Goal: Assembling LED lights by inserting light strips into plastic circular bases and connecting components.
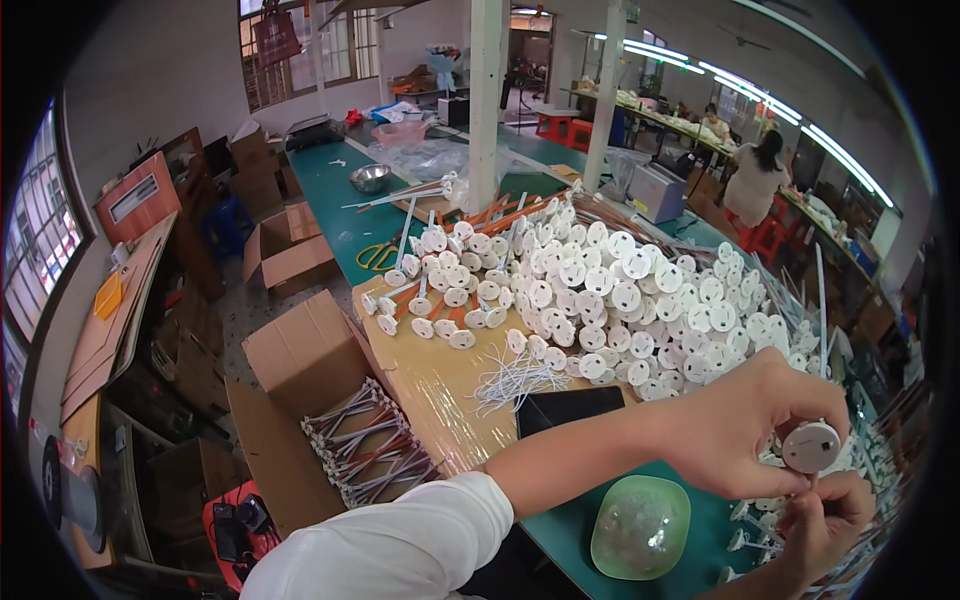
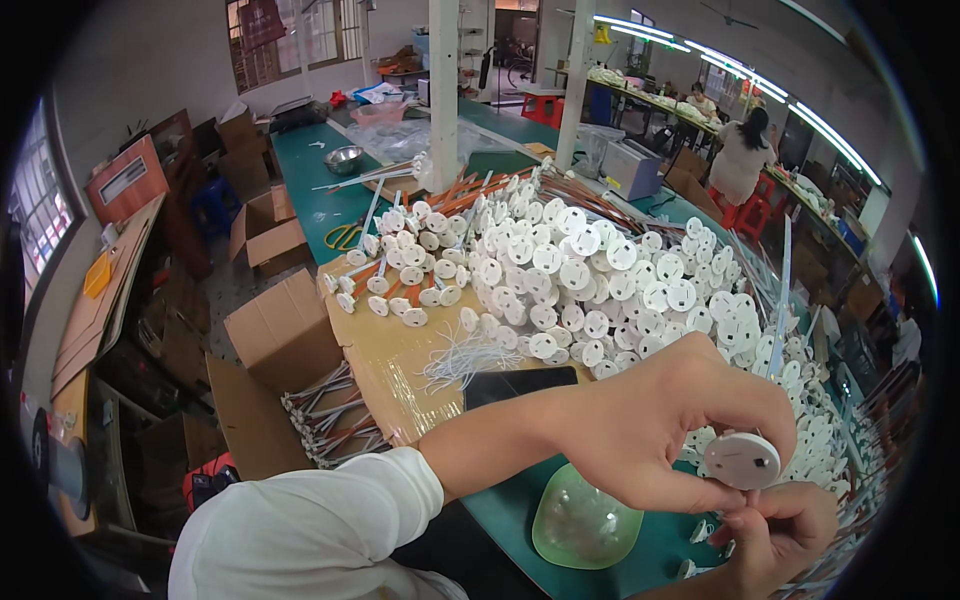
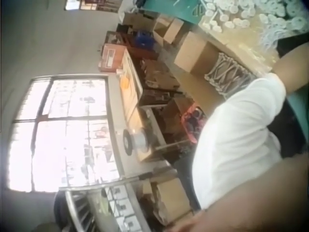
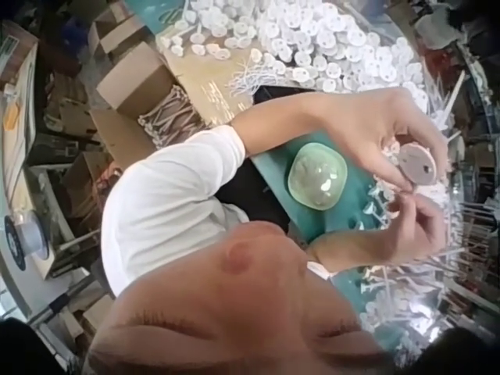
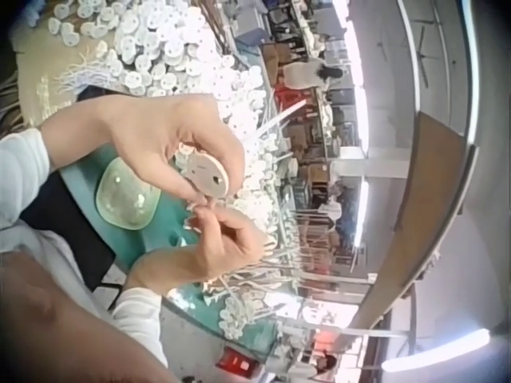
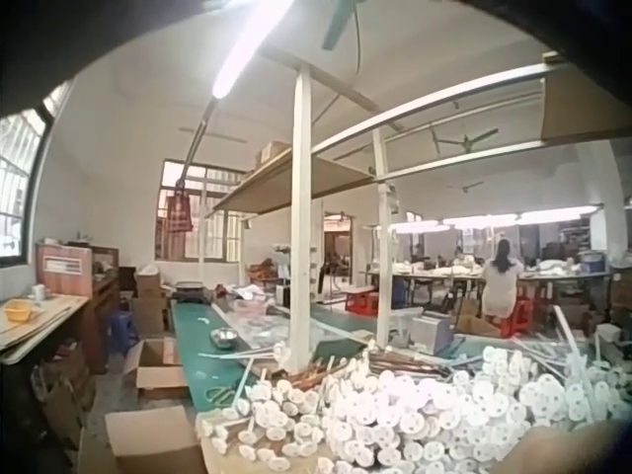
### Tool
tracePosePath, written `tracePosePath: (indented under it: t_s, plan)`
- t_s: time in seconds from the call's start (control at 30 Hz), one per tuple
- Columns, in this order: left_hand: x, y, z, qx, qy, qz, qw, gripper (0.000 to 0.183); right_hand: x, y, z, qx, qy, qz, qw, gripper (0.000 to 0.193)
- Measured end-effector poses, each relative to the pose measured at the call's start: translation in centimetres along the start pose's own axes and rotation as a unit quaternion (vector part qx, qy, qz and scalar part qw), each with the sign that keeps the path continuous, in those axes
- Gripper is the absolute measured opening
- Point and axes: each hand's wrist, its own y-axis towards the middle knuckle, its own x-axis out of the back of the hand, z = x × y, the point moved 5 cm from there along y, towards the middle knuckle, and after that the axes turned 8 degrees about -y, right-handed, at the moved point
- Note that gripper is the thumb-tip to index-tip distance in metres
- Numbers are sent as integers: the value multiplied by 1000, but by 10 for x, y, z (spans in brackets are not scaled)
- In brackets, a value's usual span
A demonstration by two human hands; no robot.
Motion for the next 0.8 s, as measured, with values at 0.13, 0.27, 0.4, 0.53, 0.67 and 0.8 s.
tracePosePath:
  t_s: [0.13,0.27,0.4,0.53,0.67,0.8]
  plan:
    - [1,2,-1,7,53,20,998,26,-7,3,19,-46,2,14,999,16]
    - [1,7,14,84,-60,-77,992,25,-10,13,63,191,-160,-122,961,29]
    - [4,1,23,192,-155,-80,966,25,-25,25,69,273,-202,-77,937,28]
    - [5,1,18,187,-145,-113,965,27,-22,29,63,176,-89,-56,979,24]
    - [-1,4,14,147,-100,-157,972,28,-14,24,45,3,99,-88,991,14]
    - [-2,1,10,107,-38,-137,984,29,-13,23,47,-32,104,-51,993,9]
